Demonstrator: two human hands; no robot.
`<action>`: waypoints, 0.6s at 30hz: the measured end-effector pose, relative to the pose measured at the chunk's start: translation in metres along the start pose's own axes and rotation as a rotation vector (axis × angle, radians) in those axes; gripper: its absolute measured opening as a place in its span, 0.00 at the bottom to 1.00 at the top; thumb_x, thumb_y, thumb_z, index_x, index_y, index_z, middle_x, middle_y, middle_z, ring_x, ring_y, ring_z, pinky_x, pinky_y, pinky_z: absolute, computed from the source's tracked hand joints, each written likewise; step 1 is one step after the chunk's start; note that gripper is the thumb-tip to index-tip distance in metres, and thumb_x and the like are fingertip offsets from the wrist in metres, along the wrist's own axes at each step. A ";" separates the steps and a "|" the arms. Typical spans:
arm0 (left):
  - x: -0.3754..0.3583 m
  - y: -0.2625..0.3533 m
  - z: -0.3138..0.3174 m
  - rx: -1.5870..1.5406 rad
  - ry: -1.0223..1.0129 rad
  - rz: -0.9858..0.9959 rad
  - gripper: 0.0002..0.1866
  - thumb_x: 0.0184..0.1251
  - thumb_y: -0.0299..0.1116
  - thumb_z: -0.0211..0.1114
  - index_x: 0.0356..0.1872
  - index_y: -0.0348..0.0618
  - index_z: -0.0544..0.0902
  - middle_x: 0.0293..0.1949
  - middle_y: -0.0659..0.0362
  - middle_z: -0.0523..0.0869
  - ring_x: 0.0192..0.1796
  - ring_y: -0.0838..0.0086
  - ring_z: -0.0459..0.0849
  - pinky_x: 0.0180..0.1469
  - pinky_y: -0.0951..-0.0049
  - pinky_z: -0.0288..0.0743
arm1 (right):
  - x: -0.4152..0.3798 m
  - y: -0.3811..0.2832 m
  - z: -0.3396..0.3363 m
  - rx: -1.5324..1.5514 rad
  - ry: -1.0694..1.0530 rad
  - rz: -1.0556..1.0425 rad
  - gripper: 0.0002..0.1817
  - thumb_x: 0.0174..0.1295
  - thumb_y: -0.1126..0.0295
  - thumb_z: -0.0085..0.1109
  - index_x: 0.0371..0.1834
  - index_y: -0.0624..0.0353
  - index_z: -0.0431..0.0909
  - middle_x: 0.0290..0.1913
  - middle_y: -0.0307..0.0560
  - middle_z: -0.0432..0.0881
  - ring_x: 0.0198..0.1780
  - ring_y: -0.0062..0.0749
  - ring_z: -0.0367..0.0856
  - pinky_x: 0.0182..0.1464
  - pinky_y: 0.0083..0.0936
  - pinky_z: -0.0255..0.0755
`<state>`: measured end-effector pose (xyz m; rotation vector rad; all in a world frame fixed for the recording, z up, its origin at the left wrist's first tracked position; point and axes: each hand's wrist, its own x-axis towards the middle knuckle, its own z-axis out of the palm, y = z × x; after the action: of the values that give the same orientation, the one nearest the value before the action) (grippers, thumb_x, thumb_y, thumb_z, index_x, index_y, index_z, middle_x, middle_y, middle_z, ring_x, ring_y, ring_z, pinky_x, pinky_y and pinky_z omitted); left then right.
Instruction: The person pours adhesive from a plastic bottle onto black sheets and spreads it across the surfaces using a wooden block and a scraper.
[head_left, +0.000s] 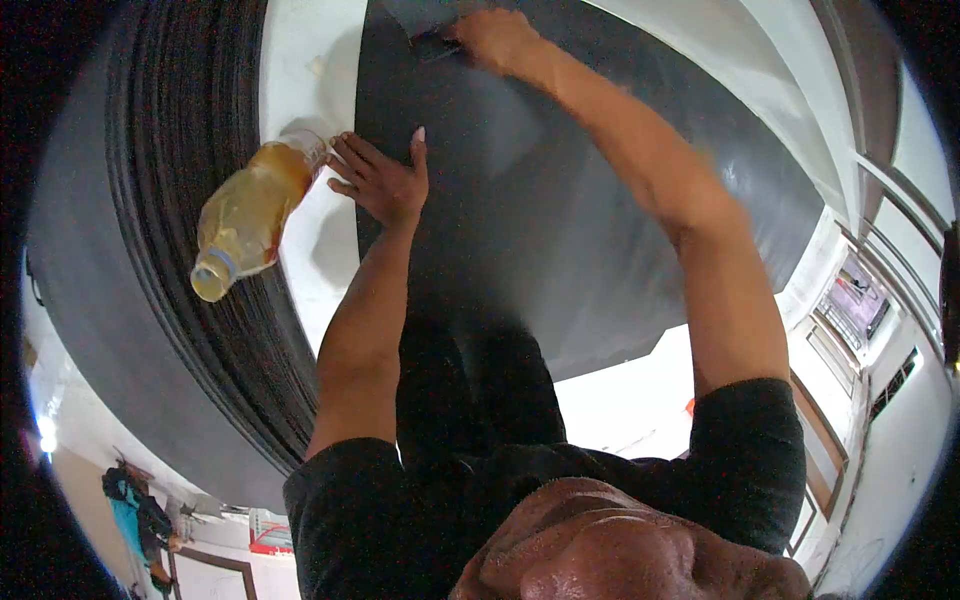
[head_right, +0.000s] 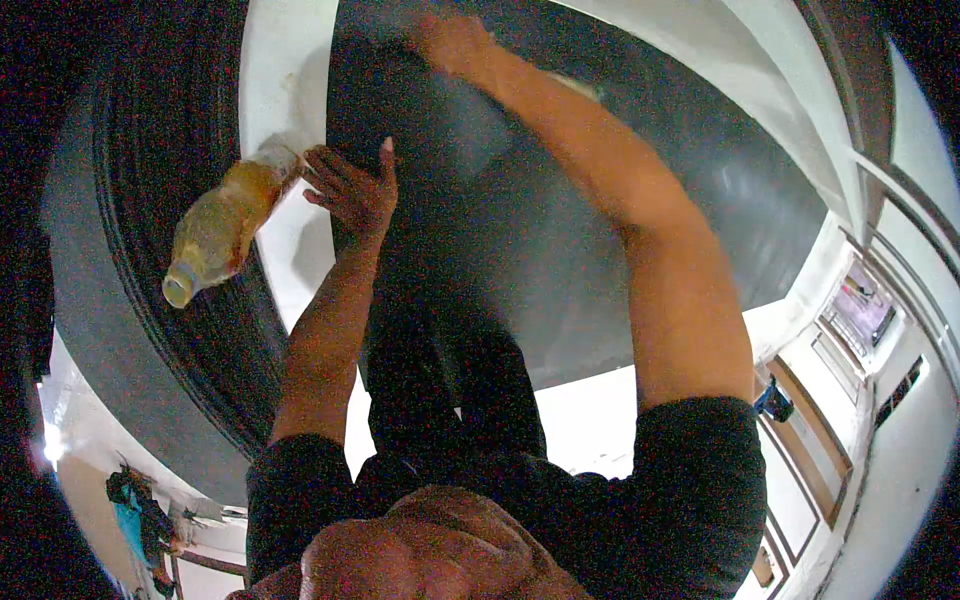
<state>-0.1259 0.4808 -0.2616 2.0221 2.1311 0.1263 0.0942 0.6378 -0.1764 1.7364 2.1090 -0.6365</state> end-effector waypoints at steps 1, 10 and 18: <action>0.000 0.001 -0.002 -0.044 0.014 -0.004 0.53 0.71 0.70 0.48 0.75 0.24 0.55 0.77 0.33 0.53 0.79 0.33 0.48 0.73 0.27 0.44 | -0.013 -0.003 0.011 -0.053 -0.023 -0.008 0.20 0.62 0.68 0.57 0.58 0.47 0.82 0.56 0.53 0.84 0.55 0.54 0.85 0.57 0.48 0.79; -0.014 -0.032 0.012 -0.180 -0.019 0.101 0.42 0.77 0.55 0.48 0.77 0.29 0.53 0.80 0.40 0.51 0.81 0.41 0.44 0.78 0.38 0.38 | -0.116 -0.065 0.086 -0.046 -0.045 0.061 0.20 0.67 0.69 0.51 0.61 0.40 0.79 0.58 0.43 0.83 0.58 0.46 0.84 0.56 0.48 0.79; -0.145 -0.095 -0.020 -0.055 -0.109 0.033 0.43 0.77 0.60 0.45 0.78 0.31 0.54 0.80 0.41 0.51 0.81 0.44 0.47 0.78 0.40 0.41 | -0.272 -0.075 0.205 0.069 0.348 0.230 0.35 0.58 0.73 0.61 0.73 0.47 0.68 0.71 0.46 0.72 0.70 0.52 0.72 0.65 0.49 0.72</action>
<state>-0.2162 0.3323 -0.2480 1.9863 2.0076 0.0773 0.0701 0.2907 -0.1979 2.2235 2.0711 -0.3670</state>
